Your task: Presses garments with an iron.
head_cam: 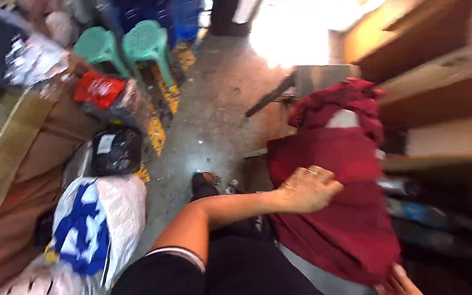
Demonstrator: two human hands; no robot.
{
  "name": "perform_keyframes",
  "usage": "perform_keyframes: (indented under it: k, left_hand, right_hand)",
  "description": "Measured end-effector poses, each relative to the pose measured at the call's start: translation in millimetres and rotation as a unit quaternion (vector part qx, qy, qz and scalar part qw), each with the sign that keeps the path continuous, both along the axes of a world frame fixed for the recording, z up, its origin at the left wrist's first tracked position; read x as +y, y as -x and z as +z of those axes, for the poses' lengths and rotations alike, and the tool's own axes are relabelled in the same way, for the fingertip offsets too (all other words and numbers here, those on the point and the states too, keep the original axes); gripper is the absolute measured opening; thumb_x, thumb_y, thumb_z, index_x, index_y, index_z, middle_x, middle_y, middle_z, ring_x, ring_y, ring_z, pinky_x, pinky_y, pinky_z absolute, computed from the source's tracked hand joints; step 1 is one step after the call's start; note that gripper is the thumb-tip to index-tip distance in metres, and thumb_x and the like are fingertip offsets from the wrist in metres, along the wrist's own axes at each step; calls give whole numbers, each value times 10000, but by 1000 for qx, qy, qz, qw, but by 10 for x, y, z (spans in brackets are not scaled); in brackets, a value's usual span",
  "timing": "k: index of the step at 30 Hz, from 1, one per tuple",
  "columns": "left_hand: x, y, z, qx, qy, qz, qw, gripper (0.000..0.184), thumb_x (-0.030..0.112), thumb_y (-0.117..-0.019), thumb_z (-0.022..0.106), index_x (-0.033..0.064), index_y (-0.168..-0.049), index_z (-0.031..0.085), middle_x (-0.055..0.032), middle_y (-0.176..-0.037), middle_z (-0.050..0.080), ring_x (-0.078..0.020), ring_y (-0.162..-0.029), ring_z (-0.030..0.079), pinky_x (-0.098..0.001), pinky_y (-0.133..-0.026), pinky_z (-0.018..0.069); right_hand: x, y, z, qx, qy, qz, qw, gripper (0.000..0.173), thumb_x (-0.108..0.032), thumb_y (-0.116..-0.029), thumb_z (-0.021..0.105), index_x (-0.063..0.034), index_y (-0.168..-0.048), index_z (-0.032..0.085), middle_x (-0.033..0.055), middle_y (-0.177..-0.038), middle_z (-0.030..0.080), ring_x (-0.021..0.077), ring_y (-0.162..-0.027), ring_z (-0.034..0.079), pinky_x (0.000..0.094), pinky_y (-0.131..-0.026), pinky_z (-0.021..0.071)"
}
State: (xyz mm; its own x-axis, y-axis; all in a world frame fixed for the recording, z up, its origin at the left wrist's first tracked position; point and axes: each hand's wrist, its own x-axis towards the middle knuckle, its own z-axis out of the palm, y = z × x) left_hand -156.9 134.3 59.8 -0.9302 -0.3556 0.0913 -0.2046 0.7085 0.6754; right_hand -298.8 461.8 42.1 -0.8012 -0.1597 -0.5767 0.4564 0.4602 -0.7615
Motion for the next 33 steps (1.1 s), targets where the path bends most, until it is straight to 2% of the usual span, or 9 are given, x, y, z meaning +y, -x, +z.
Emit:
perform_keyframes:
  k: [3, 8, 13, 16, 19, 23, 28, 31, 33]
  left_hand:
    - [-53, 71, -15, -20, 1, -44, 999, 321, 250, -1004, 614, 118, -1289, 679, -134, -1456, 571, -320, -1391, 489, -518, -1098, 437]
    - [-8, 441, 9, 30, -5, -103, 994, 329, 248, -988, 635, 72, -1261, 683, -187, -1411, 580, -384, -1362, 495, -562, -1090, 430]
    - [0, 984, -176, 27, 99, -167, 981, 557, 415, -997, 601, 166, -1491, 537, -166, -1633, 362, -401, -1534, 265, -641, -1192, 260]
    - [-232, 1145, -396, -18, 143, -208, 968, 620, 482, -1010, 555, 214, -1559, 452, -150, -1670, 300, -400, -1559, 204, -673, -1215, 180]
    - [-670, 968, -650, 3, 177, -262, 949, 565, 472, -1048, 457, 183, -1532, 498, -113, -1630, 398, -378, -1536, 292, -625, -1236, 204]
    - [-1149, 522, -732, 72, 130, -312, 938, 490, 471, -1026, 496, 154, -1368, 648, -123, -1495, 563, -395, -1450, 429, -625, -1173, 318]
    - [-1218, 793, -545, 132, 85, -255, 954, 424, 405, -1019, 518, 83, -1201, 727, -165, -1336, 661, -396, -1354, 526, -586, -1147, 367]
    - [-1184, 1217, -459, 107, 111, -228, 961, 437, 336, -1052, 462, 59, -1312, 679, -183, -1427, 607, -435, -1416, 463, -611, -1173, 333]
    - [-1124, 1458, -474, 86, 143, -248, 954, 500, 389, -1067, 413, 83, -1402, 624, -172, -1510, 538, -443, -1462, 398, -626, -1186, 291]
  right_hand:
    - [-54, -20, -194, 61, 14, -85, 994, 279, -220, -1019, 601, -71, -1255, 594, -19, -956, 680, 54, -776, 657, 270, -668, 574]
    - [-220, -227, -241, 100, 9, -191, 976, 314, -101, -990, 646, 39, -1267, 603, 107, -1068, 672, 112, -872, 652, 312, -784, 570]
    - [-379, -521, -211, 55, 65, -239, 967, 171, -107, -1009, 627, 14, -1119, 678, 41, -892, 720, 82, -774, 683, 282, -736, 587]
    - [-466, -707, -108, 1, 161, -263, 951, 103, -94, -1038, 569, -38, -1052, 654, 5, -797, 712, 69, -673, 679, 239, -618, 581]
    - [-416, -1000, 72, -15, 246, -236, 940, 67, -79, -1049, 525, -70, -1063, 590, 13, -830, 702, 88, -699, 684, 256, -635, 593]
    - [-157, -1574, 236, -38, 275, -155, 948, 131, -85, -957, 587, -136, -1074, 613, -13, -875, 736, 88, -710, 701, 263, -638, 607]
    - [31, -1420, -8, -40, 81, -220, 971, 182, -50, -1003, 601, -5, -1178, 579, 73, -931, 702, 160, -756, 708, 351, -690, 626]
    - [-102, -979, -11, -6, -54, -181, 982, 419, -305, -1036, 609, 3, -1319, 582, 175, -1084, 690, 226, -898, 695, 415, -804, 590]
    - [-221, -683, -39, 34, -129, -164, 977, 530, -423, -1011, 632, 7, -1321, 609, 248, -1201, 673, 333, -1091, 669, 526, -986, 517]
